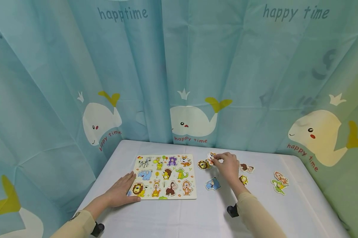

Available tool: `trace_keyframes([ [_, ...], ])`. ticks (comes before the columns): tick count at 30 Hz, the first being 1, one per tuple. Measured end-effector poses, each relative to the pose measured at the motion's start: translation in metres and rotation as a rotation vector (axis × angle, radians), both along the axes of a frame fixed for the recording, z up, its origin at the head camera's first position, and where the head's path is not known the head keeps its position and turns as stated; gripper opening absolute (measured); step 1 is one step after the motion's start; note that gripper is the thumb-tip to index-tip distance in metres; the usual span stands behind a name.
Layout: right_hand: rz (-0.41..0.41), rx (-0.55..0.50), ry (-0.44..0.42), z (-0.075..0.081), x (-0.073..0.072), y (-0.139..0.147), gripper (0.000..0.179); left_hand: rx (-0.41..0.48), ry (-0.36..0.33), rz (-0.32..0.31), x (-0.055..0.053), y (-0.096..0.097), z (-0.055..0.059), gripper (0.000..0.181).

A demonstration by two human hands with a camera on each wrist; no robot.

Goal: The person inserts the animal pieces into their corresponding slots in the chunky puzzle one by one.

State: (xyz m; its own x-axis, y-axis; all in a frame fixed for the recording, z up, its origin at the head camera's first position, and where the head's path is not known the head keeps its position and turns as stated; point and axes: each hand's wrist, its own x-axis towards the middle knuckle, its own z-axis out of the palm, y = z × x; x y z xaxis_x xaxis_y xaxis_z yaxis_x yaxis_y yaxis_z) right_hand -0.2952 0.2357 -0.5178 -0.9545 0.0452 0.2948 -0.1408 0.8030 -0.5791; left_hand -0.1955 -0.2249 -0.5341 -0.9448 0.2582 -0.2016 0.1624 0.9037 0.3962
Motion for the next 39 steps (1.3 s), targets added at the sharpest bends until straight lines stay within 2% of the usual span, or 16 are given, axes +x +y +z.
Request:
trace_keyframes([
  [12,0.068,-0.047,-0.028,-0.003,-0.008,-0.037,0.021,-0.007,-0.005,-0.003,0.0,0.001,0.001,0.113],
  [21,0.099,-0.027,-0.033,-0.012,-0.016,-0.057,0.019,-0.012,0.01,-0.005,0.0,0.001,0.001,0.113],
  [28,0.098,-0.021,-0.072,-0.016,-0.021,-0.072,0.019,-0.021,0.007,-0.004,-0.002,0.0,-0.002,0.114],
  [39,0.104,0.014,-0.113,-0.021,-0.027,-0.087,0.016,-0.021,-0.004,0.004,-0.001,0.001,0.0,0.113],
])
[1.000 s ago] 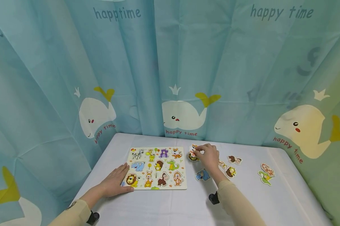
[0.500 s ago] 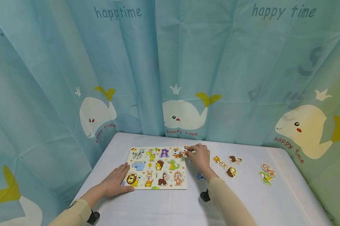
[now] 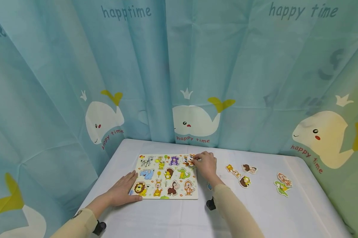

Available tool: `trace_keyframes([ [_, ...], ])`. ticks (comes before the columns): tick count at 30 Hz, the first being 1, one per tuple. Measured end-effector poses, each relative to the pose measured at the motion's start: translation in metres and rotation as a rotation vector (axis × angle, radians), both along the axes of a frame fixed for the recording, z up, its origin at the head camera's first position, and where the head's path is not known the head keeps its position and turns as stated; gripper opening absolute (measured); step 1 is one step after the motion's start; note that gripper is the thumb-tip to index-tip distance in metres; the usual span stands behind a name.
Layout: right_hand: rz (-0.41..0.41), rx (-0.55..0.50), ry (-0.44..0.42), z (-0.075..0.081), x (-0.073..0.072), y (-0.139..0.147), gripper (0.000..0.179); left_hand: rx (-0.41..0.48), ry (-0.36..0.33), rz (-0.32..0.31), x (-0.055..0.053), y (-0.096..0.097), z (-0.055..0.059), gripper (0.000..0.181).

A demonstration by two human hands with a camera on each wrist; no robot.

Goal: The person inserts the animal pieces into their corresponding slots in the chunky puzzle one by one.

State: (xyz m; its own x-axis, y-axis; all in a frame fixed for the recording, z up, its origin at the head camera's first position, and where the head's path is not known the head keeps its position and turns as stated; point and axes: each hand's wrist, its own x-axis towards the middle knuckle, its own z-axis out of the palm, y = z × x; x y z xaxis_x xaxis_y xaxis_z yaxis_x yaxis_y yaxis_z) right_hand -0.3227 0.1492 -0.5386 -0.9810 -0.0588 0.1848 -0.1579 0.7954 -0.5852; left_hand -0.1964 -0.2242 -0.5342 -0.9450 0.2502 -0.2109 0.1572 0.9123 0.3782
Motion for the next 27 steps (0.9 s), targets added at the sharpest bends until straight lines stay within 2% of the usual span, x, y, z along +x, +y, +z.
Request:
trace_keyframes([
  [9,0.012,0.036,0.027,-0.007,-0.002,-0.005,0.015,0.002,0.003,-0.002,-0.002,0.0,-0.003,0.115],
  [18,0.021,0.065,0.018,-0.012,-0.002,-0.012,0.015,0.012,-0.004,0.01,-0.001,0.001,-0.002,0.114],
  [27,0.027,0.062,0.007,-0.009,-0.001,-0.018,0.014,0.0,-0.001,0.002,-0.001,0.0,-0.003,0.115],
])
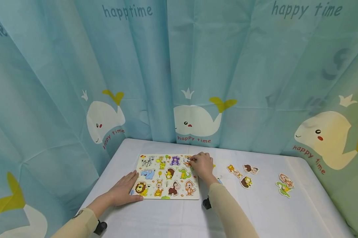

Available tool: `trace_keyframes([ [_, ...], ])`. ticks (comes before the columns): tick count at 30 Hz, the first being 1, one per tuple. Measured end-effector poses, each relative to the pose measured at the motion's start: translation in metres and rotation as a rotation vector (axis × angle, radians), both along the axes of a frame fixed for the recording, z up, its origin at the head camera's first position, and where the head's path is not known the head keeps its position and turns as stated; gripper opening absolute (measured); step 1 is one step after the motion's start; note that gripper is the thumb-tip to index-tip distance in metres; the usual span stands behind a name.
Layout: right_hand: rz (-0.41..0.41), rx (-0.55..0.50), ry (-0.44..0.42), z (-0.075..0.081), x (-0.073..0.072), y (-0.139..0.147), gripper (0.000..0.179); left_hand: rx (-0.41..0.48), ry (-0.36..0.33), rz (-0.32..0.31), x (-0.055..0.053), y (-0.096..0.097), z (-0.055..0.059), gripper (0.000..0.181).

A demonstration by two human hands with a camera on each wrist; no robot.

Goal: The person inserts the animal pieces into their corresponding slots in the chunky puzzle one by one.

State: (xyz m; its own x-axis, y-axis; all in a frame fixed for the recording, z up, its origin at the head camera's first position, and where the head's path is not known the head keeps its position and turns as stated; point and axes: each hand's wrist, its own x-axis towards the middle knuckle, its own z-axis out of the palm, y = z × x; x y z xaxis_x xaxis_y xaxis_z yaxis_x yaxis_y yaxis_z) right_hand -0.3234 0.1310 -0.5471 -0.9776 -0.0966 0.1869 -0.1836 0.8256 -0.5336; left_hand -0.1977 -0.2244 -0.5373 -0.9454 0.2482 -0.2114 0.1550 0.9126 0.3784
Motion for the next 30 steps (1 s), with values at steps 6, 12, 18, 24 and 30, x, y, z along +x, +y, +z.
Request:
trace_keyframes([
  [6,-0.003,0.001,-0.005,0.0007,-0.0008,-0.0026,0.014,-0.004,0.002,-0.005,-0.0004,-0.0007,-0.0005,0.115],
  [12,-0.001,0.008,0.004,-0.002,-0.0039,-0.0039,0.014,-0.001,0.002,-0.003,-0.0001,-0.0005,-0.0007,0.114],
  [18,0.002,0.01,0.006,-0.0021,-0.0054,-0.0055,0.015,-0.006,0.004,-0.002,0.0002,-0.0003,-0.0007,0.114],
  [24,0.004,0.008,-0.002,-0.0001,-0.0042,-0.0069,0.015,-0.004,0.006,-0.002,0.0001,-0.0002,-0.0005,0.114],
  [30,0.004,0.0,-0.001,0.0003,-0.0038,-0.0073,0.014,-0.004,0.007,-0.005,-0.0001,0.0002,0.0002,0.113],
])
